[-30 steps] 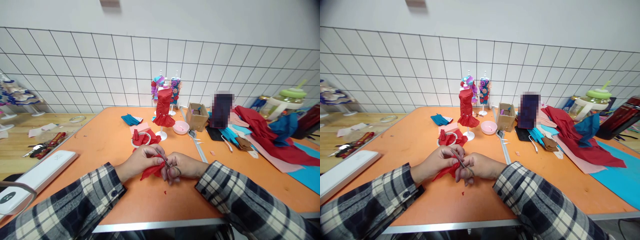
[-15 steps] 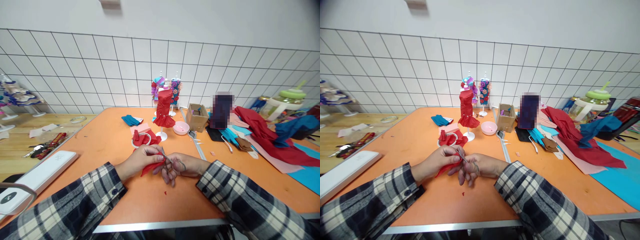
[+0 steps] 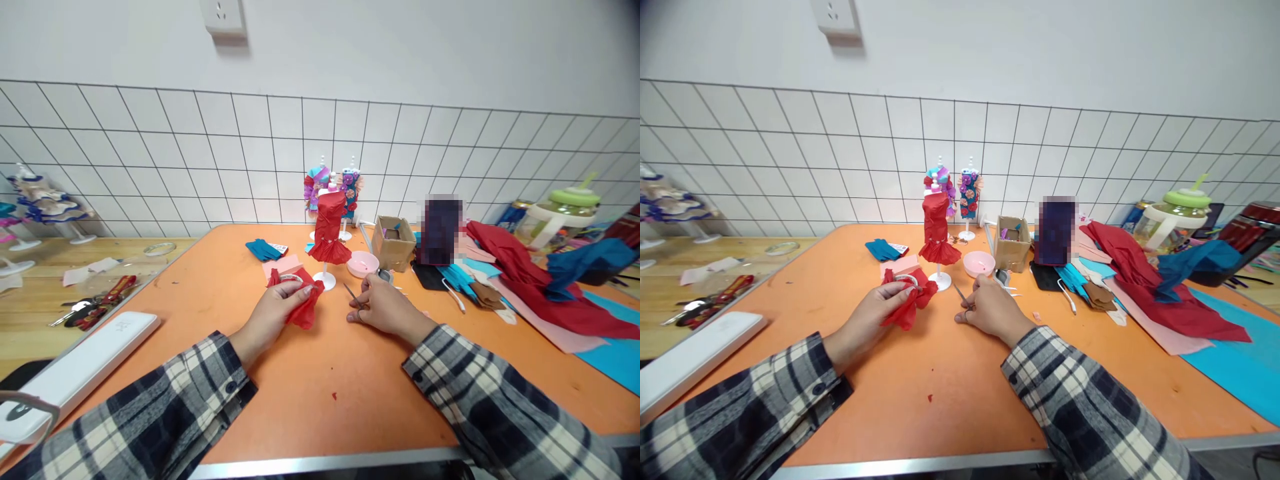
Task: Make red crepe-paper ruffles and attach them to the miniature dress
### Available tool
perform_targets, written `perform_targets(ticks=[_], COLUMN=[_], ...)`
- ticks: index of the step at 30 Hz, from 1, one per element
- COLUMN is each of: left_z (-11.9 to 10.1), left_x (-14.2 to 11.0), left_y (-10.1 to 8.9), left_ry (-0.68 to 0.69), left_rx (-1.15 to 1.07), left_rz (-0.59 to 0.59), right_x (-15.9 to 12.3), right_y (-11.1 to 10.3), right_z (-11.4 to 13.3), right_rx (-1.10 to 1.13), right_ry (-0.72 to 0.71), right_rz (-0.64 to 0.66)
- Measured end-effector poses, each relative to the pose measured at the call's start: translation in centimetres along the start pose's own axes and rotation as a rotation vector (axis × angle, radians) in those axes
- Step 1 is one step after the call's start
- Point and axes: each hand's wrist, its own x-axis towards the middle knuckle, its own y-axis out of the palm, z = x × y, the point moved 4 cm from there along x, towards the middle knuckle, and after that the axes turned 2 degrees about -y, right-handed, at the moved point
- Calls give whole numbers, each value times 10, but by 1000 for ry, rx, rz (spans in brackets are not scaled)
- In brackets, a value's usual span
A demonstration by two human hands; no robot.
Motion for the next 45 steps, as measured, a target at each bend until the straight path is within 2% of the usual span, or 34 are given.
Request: perform_targets(ticks=[3, 5, 9, 15, 20, 25, 27, 31, 35, 40, 45], left_z=[-2, -3, -2, -1, 1, -6, -7, -4, 5, 14, 13], left_x=[-2, -2, -4, -5, -7, -14, -16, -18, -16, -12, -8], left_y=[1, 2, 4, 5, 8, 16, 18, 17, 15, 14, 15], left_ry=[13, 14, 10, 88, 48, 87, 100, 65, 41, 70, 76], left_rx=[45, 71, 143, 293, 347, 442, 476, 492, 505, 443, 431], left_rz=[-20, -29, -32, -66, -45, 15, 48, 38, 41, 33, 30], right_x=[3, 5, 8, 10, 9, 17, 23, 27, 25, 22, 21], right_y=[6, 11, 24, 27, 35, 32, 30, 30, 36, 42, 46], right_z=[-10, -19, -30, -31, -29, -25, -22, -21, -24, -26, -22], right_rx=[56, 185, 462, 368, 523, 357, 356, 409, 434, 424, 520], right_ry=[58, 129, 281, 349, 343, 348, 352, 377, 381, 349, 351], right_rz=[56, 81, 222, 173, 294, 408, 483, 619, 610, 477, 530])
